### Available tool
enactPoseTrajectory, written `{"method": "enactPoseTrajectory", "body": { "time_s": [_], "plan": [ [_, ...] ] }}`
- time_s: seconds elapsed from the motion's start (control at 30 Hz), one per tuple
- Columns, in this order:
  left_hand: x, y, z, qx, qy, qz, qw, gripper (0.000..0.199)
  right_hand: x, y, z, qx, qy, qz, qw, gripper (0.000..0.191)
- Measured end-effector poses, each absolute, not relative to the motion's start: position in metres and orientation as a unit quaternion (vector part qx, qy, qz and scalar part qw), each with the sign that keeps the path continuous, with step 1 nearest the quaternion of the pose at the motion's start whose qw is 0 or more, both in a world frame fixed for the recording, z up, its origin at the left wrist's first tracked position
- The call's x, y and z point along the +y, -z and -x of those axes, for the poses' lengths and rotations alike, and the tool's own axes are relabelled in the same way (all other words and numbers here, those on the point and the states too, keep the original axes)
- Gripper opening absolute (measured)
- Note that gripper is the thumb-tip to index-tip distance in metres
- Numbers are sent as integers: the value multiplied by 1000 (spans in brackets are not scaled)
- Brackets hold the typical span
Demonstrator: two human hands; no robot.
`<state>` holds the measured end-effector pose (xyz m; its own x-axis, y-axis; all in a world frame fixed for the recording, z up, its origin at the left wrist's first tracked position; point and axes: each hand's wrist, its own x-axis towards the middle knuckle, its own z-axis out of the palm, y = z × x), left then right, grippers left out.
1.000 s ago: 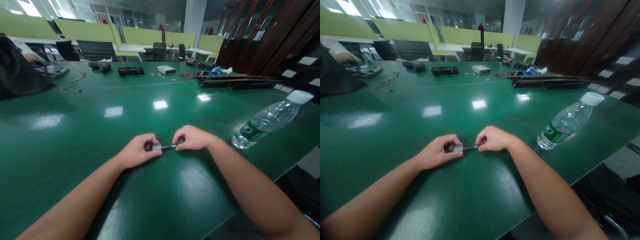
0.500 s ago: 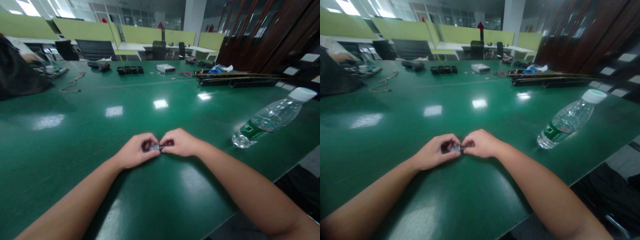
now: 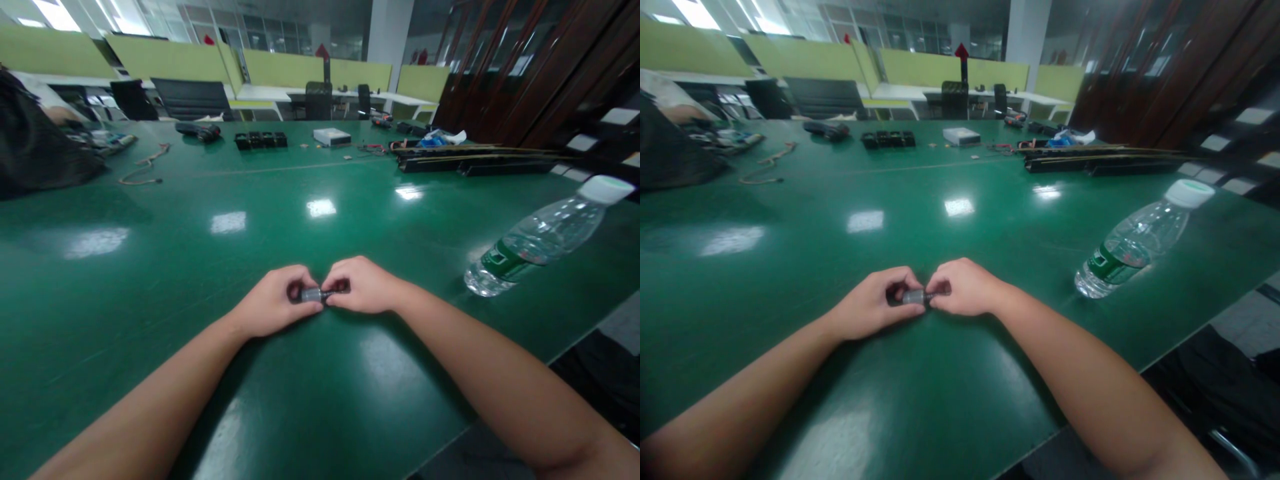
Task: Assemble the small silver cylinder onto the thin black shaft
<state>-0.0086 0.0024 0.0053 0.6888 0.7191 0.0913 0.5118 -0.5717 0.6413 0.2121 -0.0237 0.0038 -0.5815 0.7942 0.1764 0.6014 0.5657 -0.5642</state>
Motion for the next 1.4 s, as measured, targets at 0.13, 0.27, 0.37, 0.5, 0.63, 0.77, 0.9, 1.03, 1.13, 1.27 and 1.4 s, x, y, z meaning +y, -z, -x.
{"method": "enactPoseTrajectory", "body": {
  "time_s": [0.13, 0.27, 0.37, 0.5, 0.63, 0.77, 0.9, 1.03, 1.13, 1.27, 1.4],
  "plan": [
    [2, -7, 9, 363, -168, -869, 290, 24, -24, -6, -212, -859, -232, 409, 204, 16],
    [1, -8, 9, 364, -168, -871, 285, 25, -23, -7, -214, -856, -242, 406, 207, 16],
    [1, -8, 9, 360, -169, -871, 288, 25, -23, -7, -215, -855, -245, 408, 207, 16],
    [2, -7, 9, 361, -169, -870, 290, 26, -23, -7, -217, -853, -248, 412, 204, 15],
    [2, -8, 10, 358, -167, -871, 292, 25, -21, -6, -220, -850, -255, 413, 203, 16],
    [2, -8, 11, 356, -164, -873, 291, 26, -20, -7, -224, -844, -270, 423, 189, 16],
    [2, -9, 11, 352, -165, -873, 294, 27, -21, -9, -227, -834, -286, 436, 183, 16],
    [2, -8, 11, 349, -164, -874, 294, 26, -21, -9, -229, -828, -294, 442, 180, 17],
    [2, -7, 11, 349, -162, -877, 288, 26, -20, -9, -230, -825, -299, 445, 178, 17],
    [3, -7, 12, 351, -160, -877, 288, 27, -19, -10, -233, -824, -307, 447, 166, 18],
    [3, -7, 13, 351, -162, -875, 292, 27, -18, -11, -236, -820, -315, 451, 155, 18]
  ]
}}
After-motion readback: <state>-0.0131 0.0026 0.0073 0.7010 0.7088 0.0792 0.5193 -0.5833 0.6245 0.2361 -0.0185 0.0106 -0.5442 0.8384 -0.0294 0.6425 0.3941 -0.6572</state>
